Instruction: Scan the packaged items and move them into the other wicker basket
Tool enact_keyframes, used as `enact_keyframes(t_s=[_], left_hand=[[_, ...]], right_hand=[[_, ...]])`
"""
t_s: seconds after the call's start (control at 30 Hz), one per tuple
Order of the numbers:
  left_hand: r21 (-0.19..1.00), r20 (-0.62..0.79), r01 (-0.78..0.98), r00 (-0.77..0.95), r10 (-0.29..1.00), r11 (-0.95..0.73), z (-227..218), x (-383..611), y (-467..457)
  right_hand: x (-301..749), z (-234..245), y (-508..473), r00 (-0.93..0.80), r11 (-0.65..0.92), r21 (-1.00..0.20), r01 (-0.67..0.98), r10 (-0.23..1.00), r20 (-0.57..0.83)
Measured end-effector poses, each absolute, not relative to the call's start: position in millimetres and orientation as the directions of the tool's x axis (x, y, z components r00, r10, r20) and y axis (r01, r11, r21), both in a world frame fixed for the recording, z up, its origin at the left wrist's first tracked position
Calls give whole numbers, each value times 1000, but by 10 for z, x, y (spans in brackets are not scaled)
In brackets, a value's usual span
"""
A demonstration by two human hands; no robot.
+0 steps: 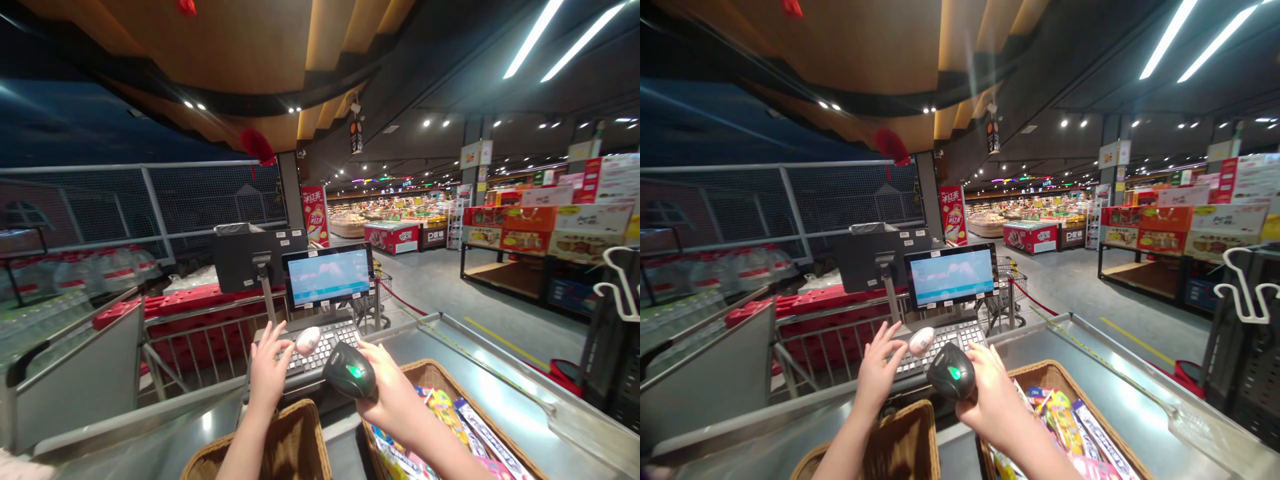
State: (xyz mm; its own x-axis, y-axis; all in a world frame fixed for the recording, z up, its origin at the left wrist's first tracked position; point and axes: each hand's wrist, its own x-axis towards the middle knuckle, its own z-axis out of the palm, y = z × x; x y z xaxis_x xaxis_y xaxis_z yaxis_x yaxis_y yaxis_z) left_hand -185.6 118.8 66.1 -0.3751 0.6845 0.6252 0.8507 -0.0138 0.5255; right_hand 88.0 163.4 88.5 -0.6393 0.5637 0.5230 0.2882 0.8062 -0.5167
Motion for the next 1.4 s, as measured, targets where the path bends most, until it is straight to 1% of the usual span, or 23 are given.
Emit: enact_keyframes(t_s=[0.3, 0.53, 0.7, 0.83, 1.0, 1.17, 1.27, 1.4], left_hand=[[528, 613, 849, -386, 690, 6, 622, -1932, 1082], [518, 599, 854, -396, 696, 41, 567, -2012, 946], [510, 586, 856, -417, 695, 84, 528, -2109, 800], [506, 574, 855, -434, 694, 117, 448, -2215, 639], [495, 522, 849, -463, 716, 188, 262, -2372, 391], [482, 438, 836, -490, 754, 263, 48, -2473, 112], [460, 388, 832, -503, 772, 311, -94, -2514, -40], [422, 322, 825, -523, 789, 375, -278, -2560, -201]], right_hand=[[831, 901, 1555, -647, 784, -547, 294, 585, 489], [735, 897, 1490, -671, 797, -549, 250, 552, 496], [628, 869, 1435, -690, 798, -550, 249, 544, 477], [507, 811, 1424, -715, 808, -547, 218, 513, 474], [348, 756, 1372, -747, 815, -554, 172, 474, 466], [213, 653, 1284, -774, 818, -558, 138, 441, 455], [138, 565, 1249, -791, 805, -573, 151, 446, 418], [35, 467, 1198, -828, 813, -550, 190, 434, 355]])
